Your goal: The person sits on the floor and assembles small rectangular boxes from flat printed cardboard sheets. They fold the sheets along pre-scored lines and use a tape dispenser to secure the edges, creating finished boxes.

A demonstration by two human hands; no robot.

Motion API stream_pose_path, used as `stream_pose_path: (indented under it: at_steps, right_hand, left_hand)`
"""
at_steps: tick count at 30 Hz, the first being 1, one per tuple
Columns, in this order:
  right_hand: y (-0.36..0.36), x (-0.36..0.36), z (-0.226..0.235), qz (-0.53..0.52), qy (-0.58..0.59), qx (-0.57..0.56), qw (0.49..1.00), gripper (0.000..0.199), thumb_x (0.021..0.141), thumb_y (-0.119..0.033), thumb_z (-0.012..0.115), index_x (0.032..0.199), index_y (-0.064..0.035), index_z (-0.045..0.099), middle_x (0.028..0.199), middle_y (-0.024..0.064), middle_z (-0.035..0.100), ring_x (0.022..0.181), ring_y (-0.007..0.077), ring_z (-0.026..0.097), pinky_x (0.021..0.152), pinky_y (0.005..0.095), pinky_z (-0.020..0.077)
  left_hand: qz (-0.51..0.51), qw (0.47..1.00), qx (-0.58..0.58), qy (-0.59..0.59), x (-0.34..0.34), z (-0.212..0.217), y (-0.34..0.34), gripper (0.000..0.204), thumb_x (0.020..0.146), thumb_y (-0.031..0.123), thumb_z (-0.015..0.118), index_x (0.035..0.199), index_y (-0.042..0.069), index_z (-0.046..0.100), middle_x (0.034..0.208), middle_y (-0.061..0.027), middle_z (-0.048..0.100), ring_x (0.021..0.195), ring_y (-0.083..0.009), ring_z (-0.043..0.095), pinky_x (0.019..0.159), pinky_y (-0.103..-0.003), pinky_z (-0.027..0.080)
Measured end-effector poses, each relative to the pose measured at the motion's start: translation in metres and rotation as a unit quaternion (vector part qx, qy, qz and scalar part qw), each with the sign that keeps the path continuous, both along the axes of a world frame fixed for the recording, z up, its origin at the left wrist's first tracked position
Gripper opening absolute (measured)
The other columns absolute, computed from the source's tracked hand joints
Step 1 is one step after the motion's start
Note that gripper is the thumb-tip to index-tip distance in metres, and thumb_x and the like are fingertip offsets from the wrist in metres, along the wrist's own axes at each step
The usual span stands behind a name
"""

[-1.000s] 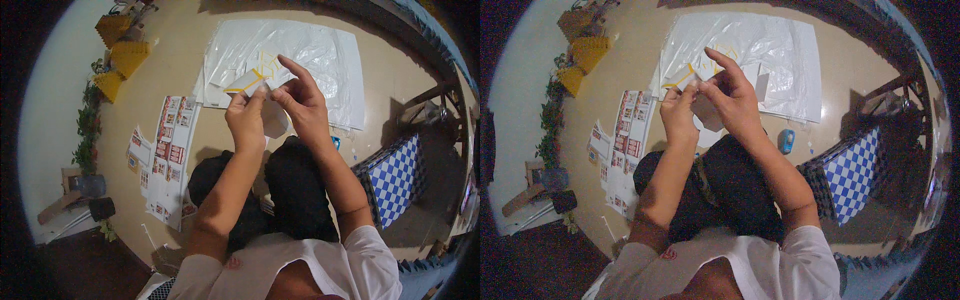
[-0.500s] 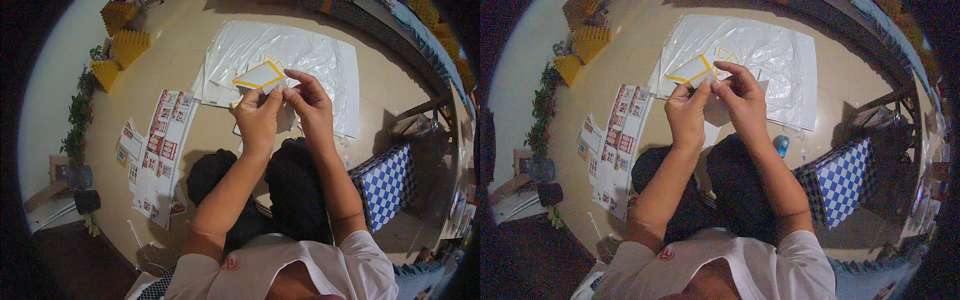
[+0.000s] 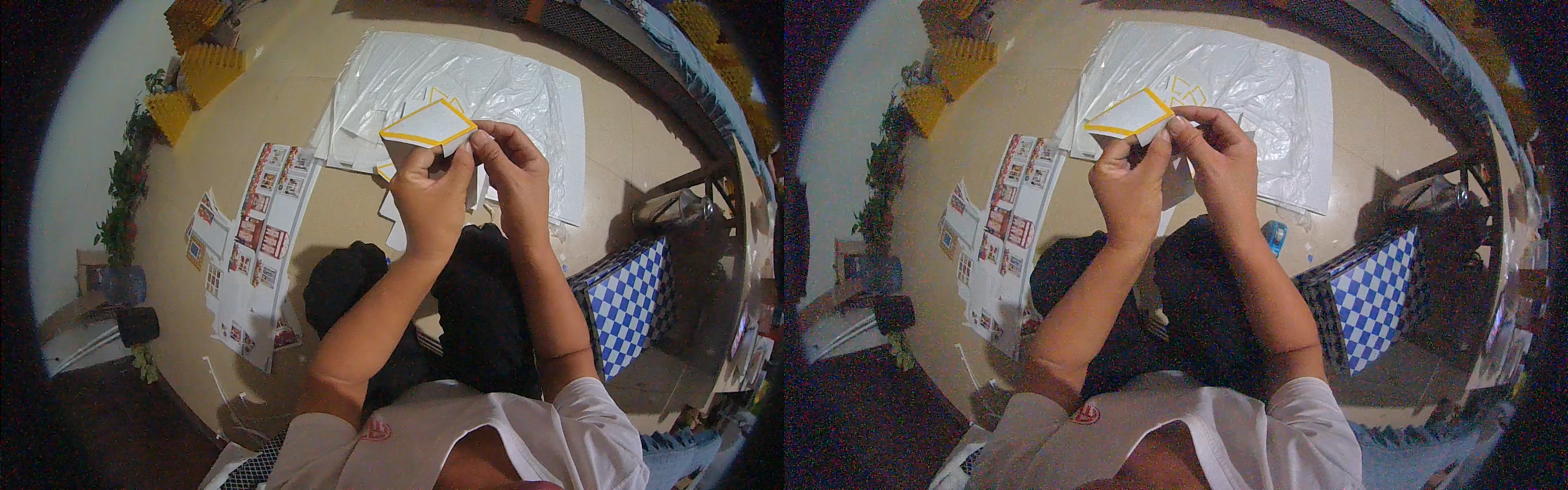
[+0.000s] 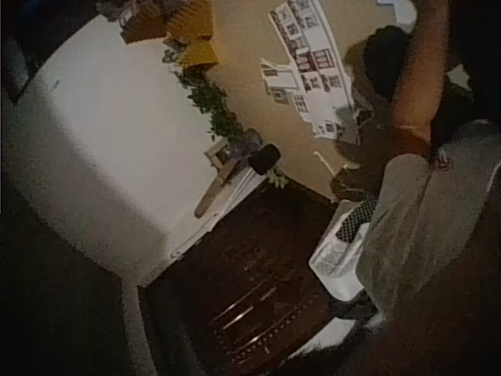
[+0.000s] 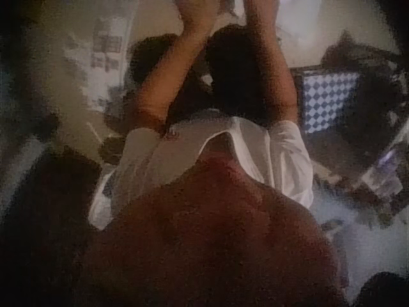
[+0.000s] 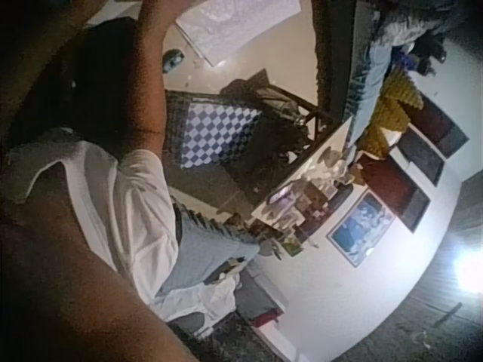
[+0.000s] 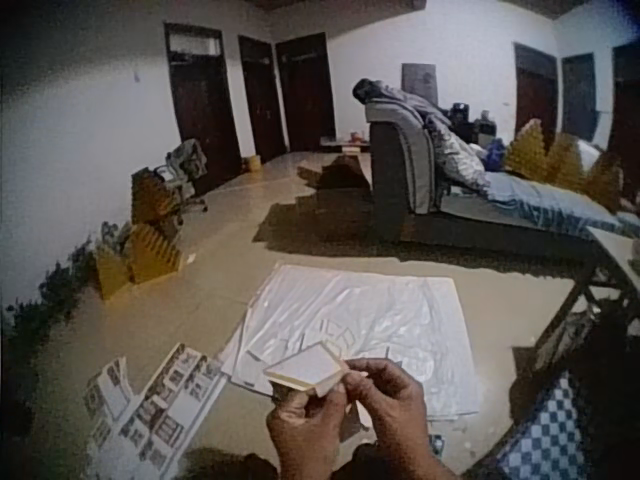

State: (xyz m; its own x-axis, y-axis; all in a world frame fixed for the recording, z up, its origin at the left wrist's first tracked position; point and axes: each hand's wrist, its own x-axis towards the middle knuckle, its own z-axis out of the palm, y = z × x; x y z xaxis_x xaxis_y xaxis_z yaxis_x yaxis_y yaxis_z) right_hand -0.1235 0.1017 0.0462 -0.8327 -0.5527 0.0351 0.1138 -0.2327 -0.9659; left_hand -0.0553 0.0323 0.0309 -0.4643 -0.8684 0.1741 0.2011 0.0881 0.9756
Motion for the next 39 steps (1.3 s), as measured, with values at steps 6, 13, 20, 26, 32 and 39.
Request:
stream_pose_path:
  at_steps: [6, 13, 20, 26, 32, 39]
  right_hand:
    - [-0.001, -0.001, 0.002, 0.002, -0.018, 0.017, 1.0, 0.021, 0.087, -0.016, 0.066, 0.098, 0.0024, 0.065, 0.084, 0.0051, 0.066, 0.075, 0.0098, 0.059, 0.069, 0.0237, 0.0473]
    - [-0.003, 0.002, 0.007, 0.014, -0.045, 0.039, 0.998, 0.022, 0.087, -0.018, 0.066, 0.094, 0.0026, 0.065, 0.082, 0.0054, 0.066, 0.073, 0.0099, 0.059, 0.067, 0.0235, 0.0464]
    - [-0.005, 0.002, 0.006, 0.012, -0.022, 0.033, 0.999, 0.02, 0.088, -0.018, 0.066, 0.093, 0.002, 0.065, 0.08, 0.0046, 0.065, 0.071, 0.0098, 0.058, 0.066, 0.0231, 0.0462]
    - [-0.006, 0.006, 0.006, 0.029, 0.005, 0.039, 0.999, 0.019, 0.087, -0.013, 0.066, 0.098, 0.003, 0.065, 0.085, 0.0065, 0.067, 0.076, 0.0109, 0.061, 0.071, 0.0238, 0.0487]
    - [-0.007, 0.008, 0.002, 0.042, 0.037, 0.064, 0.996, 0.024, 0.087, -0.014, 0.066, 0.103, 0.0033, 0.064, 0.087, 0.0092, 0.069, 0.081, 0.0127, 0.065, 0.072, 0.0252, 0.0506]
    - [-0.006, 0.012, 0.0, 0.046, 0.061, 0.118, 0.99, 0.028, 0.086, -0.019, 0.068, 0.105, 0.0006, 0.064, 0.069, 0.0099, 0.066, 0.057, 0.0131, 0.063, 0.053, 0.0246, 0.0467]
  left_hand:
    - [0.003, 0.996, -0.082, -0.048, 0.004, 0.007, -0.001, 0.02, 0.084, 0.01, 0.069, 0.094, -0.007, 0.068, 0.086, -0.0078, 0.069, 0.076, -0.0092, 0.062, 0.069, -0.026, 0.051]
    - [0.003, 0.995, -0.092, -0.049, 0.005, 0.001, -0.005, 0.016, 0.085, 0.008, 0.064, 0.092, -0.006, 0.067, 0.086, -0.0063, 0.068, 0.077, -0.009, 0.061, 0.07, -0.026, 0.05]
    - [-0.038, 0.998, -0.05, 0.013, 0.009, 0.001, -0.007, 0.021, 0.088, 0.015, 0.063, 0.092, -0.005, 0.066, 0.087, -0.0055, 0.066, 0.078, -0.009, 0.059, 0.07, -0.026, 0.049]
    - [0.018, 0.999, -0.038, -0.031, 0.01, 0.016, -0.006, 0.021, 0.085, 0.015, 0.067, 0.089, -0.005, 0.067, 0.076, -0.0073, 0.067, 0.07, -0.0109, 0.061, 0.066, -0.028, 0.049]
    - [0.028, 0.999, -0.021, -0.014, 0.013, 0.018, -0.009, 0.025, 0.087, 0.02, 0.067, 0.088, -0.005, 0.067, 0.076, -0.0062, 0.067, 0.068, -0.0084, 0.06, 0.061, -0.024, 0.048]
    - [0.045, 0.998, -0.033, -0.04, 0.013, 0.028, -0.008, 0.024, 0.088, 0.019, 0.066, 0.086, -0.004, 0.066, 0.08, -0.0057, 0.066, 0.071, -0.0083, 0.058, 0.065, -0.025, 0.048]
